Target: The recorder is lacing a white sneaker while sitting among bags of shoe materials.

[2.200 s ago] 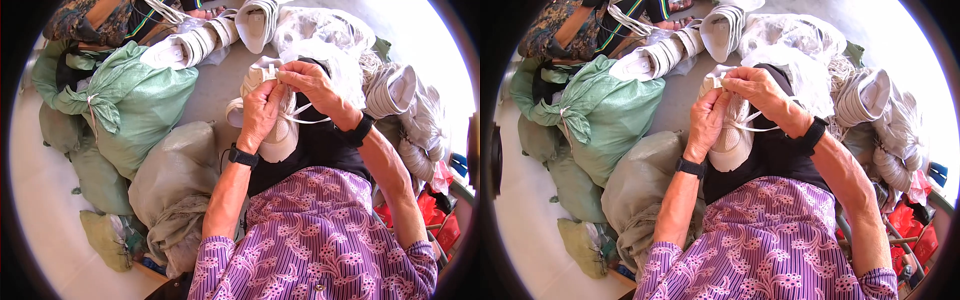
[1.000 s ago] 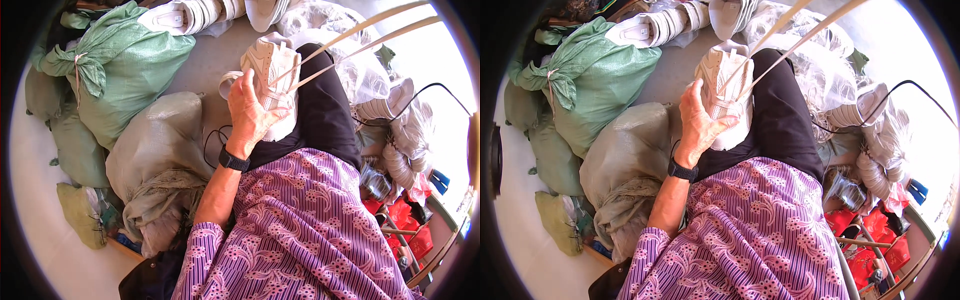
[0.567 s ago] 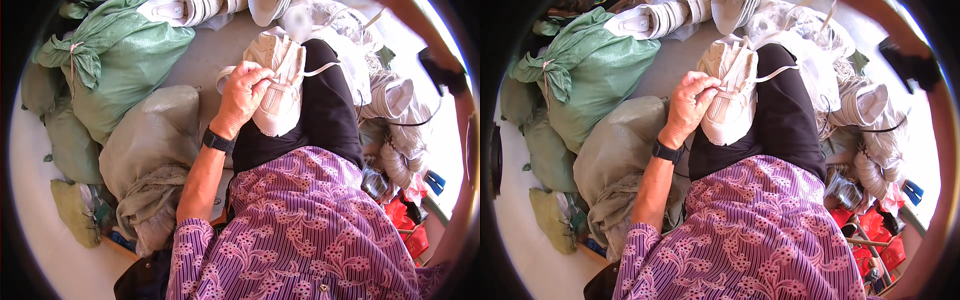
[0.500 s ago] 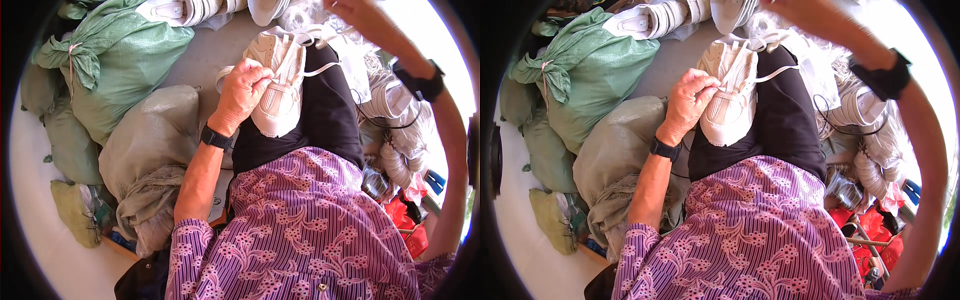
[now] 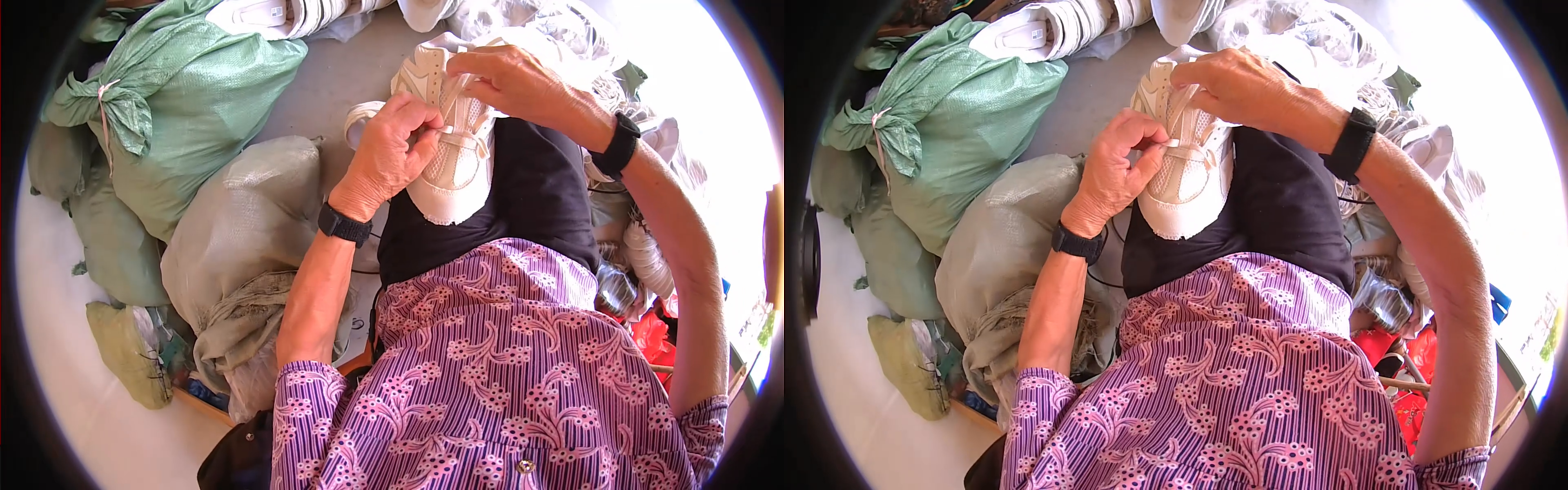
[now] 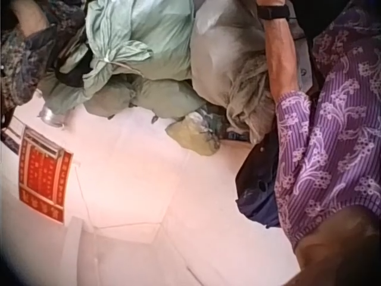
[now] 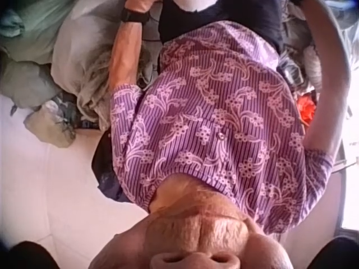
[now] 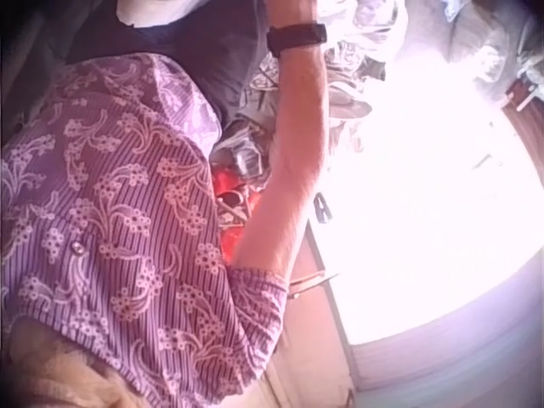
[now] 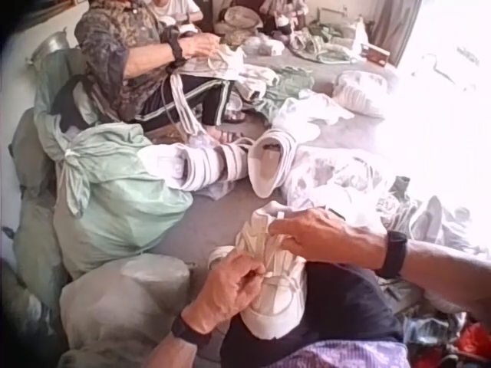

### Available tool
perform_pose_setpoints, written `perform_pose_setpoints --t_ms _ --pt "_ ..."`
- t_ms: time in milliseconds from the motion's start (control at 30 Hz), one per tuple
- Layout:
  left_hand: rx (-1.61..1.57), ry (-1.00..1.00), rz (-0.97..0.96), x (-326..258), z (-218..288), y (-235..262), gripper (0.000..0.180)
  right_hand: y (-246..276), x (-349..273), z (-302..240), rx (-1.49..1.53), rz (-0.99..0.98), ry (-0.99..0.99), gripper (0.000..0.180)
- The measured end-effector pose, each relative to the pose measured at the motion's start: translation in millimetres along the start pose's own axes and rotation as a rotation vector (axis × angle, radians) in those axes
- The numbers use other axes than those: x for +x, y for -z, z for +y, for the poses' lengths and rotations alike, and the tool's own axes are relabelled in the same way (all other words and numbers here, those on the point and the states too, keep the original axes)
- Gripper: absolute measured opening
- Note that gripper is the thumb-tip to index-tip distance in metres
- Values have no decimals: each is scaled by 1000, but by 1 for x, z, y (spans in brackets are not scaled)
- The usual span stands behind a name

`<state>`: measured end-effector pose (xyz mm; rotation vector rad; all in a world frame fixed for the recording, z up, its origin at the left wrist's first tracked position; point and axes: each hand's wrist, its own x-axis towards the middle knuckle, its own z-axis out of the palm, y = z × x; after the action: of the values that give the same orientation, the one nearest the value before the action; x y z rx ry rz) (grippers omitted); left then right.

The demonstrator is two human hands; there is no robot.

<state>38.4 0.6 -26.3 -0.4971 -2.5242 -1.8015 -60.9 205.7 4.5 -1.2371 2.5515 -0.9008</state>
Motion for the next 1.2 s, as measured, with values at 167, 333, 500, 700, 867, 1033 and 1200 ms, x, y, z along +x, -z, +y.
perform_pose_setpoints --t_ms 167,333,500,700,867,1033,1200 --pt "72 -35 126 -2 -2 -7 12 -7 5 9 -53 -15 66 12" --pt "214 -118 245 -6 -6 -11 12 -9 10 0 -219 -41 -11 10" --pt "256 -91 252 -9 -3 -13 10 -10 11 6 -342 -63 48 12" --pt "222 -50 265 -10 0 -16 6 -9 12 17 -575 -62 87 12" --pt "262 -71 230 -7 -1 -17 9 6 3 29 -513 95 6 11" --pt "158 -27 216 -5 12 -13 8 18 -9 4 -81 133 -15 12" --pt "213 -31 -79 13 28 -14 10 22 -25 -9 31 -153 -179 18"
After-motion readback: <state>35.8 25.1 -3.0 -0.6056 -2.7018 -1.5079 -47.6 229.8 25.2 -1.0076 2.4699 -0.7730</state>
